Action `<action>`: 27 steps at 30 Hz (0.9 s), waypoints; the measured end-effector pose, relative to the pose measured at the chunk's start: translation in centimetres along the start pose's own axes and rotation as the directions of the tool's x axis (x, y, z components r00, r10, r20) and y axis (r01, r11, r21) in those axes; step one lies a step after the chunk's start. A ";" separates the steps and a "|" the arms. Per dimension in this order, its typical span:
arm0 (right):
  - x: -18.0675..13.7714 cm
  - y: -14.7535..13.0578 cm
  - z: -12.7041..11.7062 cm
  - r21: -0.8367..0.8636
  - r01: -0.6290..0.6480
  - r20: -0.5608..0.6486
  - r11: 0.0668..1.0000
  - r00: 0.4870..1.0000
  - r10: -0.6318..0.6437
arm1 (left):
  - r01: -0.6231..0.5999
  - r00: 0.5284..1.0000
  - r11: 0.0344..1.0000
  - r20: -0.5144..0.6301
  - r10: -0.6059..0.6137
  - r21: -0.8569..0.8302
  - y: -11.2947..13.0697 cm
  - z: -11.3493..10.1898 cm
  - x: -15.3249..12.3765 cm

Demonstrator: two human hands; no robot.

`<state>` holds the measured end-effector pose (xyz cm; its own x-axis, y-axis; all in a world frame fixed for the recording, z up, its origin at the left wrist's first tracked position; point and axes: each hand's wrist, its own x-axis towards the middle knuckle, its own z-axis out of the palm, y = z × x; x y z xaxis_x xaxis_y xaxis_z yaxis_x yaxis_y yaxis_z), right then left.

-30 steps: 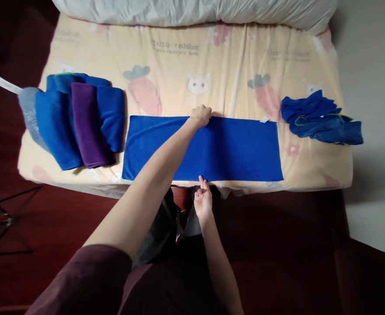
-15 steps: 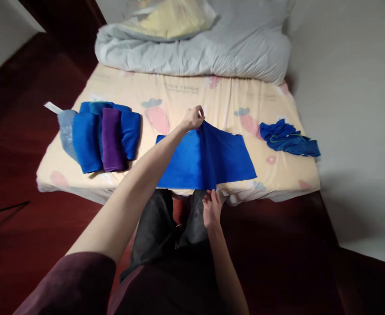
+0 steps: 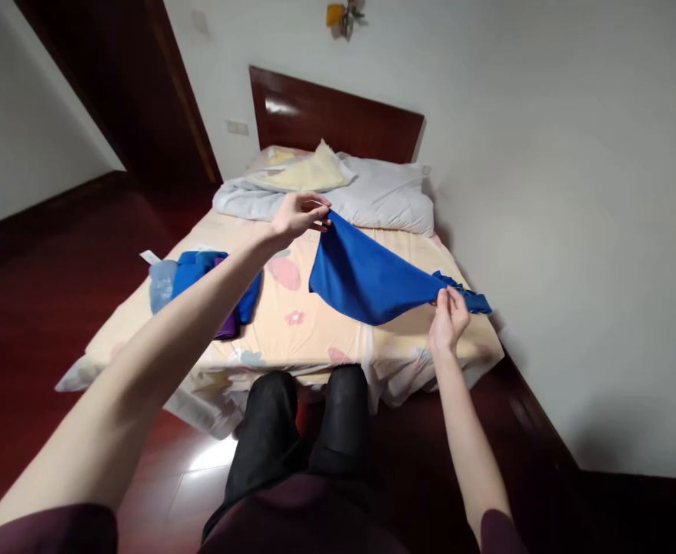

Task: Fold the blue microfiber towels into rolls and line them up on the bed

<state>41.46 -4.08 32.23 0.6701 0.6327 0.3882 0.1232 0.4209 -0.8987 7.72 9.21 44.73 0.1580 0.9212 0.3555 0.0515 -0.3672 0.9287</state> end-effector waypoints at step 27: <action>-4.1 -10.0 -5.9 -0.042 -0.308 0.438 0.950 0.849 0.295 | 0.242 0.966 0.967 -0.115 -0.232 0.083 3.8 -8.3 -19.4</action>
<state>41.82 -14.77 38.45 0.2845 0.9462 0.1544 -0.0582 0.1778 -0.9824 -3.32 -9.01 42.19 0.0275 0.9898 0.1399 0.1698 -0.1425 0.9751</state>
